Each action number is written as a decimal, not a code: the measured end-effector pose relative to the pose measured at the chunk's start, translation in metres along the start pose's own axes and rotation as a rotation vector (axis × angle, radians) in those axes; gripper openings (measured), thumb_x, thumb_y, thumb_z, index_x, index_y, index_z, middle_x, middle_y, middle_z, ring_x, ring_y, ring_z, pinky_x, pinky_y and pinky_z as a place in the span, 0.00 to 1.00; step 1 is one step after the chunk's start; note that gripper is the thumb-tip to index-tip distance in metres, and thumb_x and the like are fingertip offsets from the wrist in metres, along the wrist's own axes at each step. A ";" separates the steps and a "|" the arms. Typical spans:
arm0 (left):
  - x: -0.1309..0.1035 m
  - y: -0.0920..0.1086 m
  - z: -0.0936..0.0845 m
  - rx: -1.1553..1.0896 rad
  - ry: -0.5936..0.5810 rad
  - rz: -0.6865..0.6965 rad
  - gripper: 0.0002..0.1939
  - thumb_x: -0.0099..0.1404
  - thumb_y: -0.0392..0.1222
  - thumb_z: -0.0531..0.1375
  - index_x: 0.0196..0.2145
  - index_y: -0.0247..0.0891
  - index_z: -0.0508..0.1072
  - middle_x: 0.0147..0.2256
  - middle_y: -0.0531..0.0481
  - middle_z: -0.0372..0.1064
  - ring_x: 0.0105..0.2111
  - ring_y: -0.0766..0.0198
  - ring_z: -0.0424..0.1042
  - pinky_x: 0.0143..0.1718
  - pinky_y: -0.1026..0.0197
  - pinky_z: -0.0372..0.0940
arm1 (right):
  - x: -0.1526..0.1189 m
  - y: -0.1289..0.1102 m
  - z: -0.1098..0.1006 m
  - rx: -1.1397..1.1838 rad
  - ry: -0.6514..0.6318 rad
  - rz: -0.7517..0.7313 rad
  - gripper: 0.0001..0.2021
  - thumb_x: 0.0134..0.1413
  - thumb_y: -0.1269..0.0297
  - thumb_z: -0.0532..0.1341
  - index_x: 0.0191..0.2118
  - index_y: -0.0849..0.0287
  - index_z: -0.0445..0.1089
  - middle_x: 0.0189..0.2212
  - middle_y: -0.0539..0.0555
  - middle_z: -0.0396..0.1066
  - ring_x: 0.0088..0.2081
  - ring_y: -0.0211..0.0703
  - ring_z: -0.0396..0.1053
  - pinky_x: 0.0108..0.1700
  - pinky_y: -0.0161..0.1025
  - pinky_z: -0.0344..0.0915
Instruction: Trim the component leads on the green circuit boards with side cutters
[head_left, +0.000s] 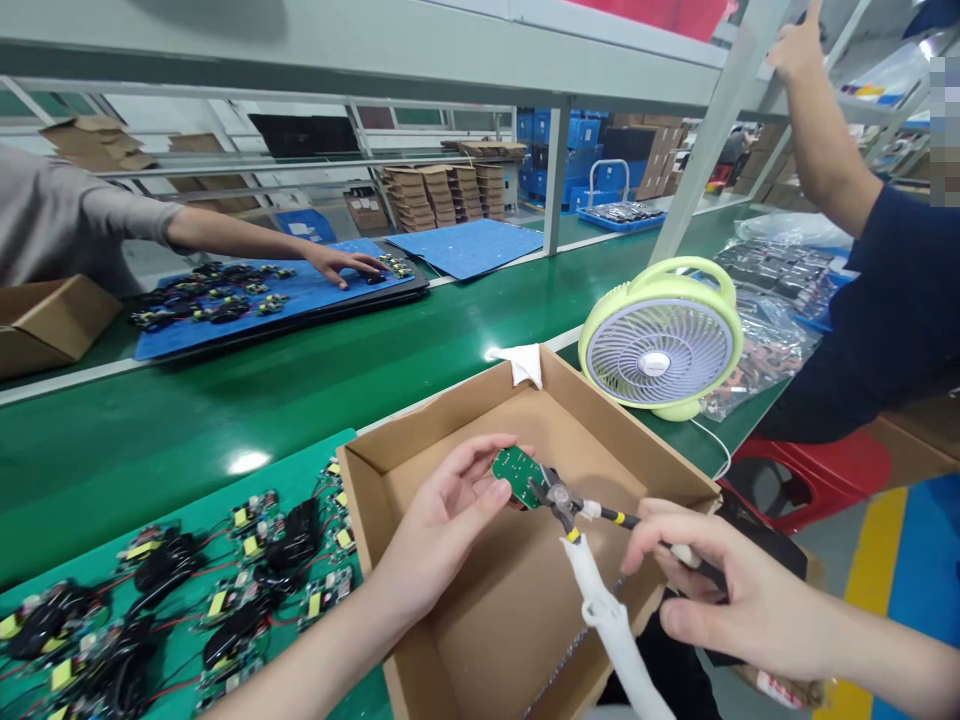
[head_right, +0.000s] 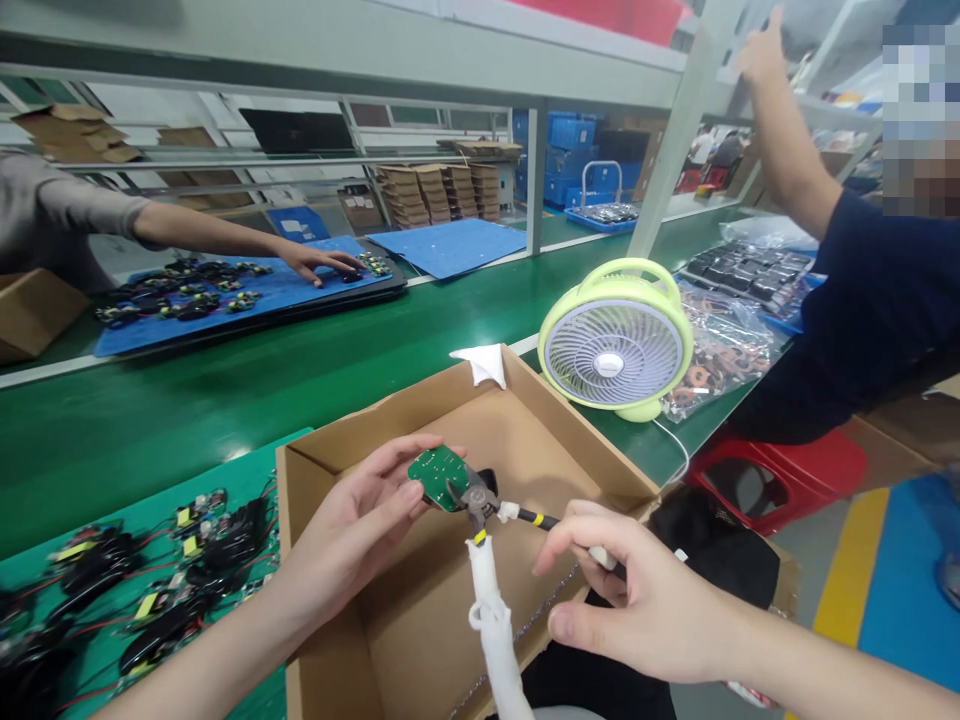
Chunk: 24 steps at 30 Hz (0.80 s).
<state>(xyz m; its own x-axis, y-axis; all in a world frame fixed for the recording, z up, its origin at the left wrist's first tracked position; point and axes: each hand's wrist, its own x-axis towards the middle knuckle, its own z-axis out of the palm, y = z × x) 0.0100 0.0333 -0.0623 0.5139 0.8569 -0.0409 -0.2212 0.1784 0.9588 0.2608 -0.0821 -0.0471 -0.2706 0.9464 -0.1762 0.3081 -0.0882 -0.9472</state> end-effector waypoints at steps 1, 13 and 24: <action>0.000 0.000 0.000 0.006 0.000 0.004 0.21 0.64 0.51 0.69 0.51 0.42 0.74 0.54 0.42 0.74 0.48 0.58 0.75 0.50 0.61 0.69 | 0.001 0.000 -0.001 0.014 -0.008 -0.016 0.13 0.60 0.51 0.67 0.42 0.55 0.72 0.32 0.46 0.57 0.25 0.32 0.50 0.27 0.33 0.50; -0.004 0.001 0.002 0.022 -0.352 -0.169 0.20 0.62 0.60 0.67 0.41 0.42 0.82 0.37 0.45 0.79 0.35 0.57 0.76 0.43 0.55 0.71 | 0.025 -0.006 0.007 -0.119 0.185 -0.175 0.22 0.60 0.39 0.63 0.40 0.57 0.74 0.26 0.46 0.50 0.26 0.38 0.53 0.26 0.35 0.52; 0.001 0.004 0.009 0.130 -0.196 -0.098 0.22 0.58 0.61 0.69 0.34 0.38 0.79 0.32 0.46 0.76 0.33 0.57 0.74 0.39 0.56 0.72 | 0.051 -0.036 0.015 -0.487 -0.028 0.011 0.41 0.43 0.37 0.73 0.55 0.60 0.63 0.52 0.62 0.62 0.56 0.63 0.63 0.58 0.56 0.63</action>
<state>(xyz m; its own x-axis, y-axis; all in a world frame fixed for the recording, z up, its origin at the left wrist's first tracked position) 0.0169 0.0305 -0.0558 0.6813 0.7262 -0.0919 -0.0609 0.1814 0.9815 0.2225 -0.0357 -0.0259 -0.2877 0.9368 -0.1989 0.7004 0.0641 -0.7109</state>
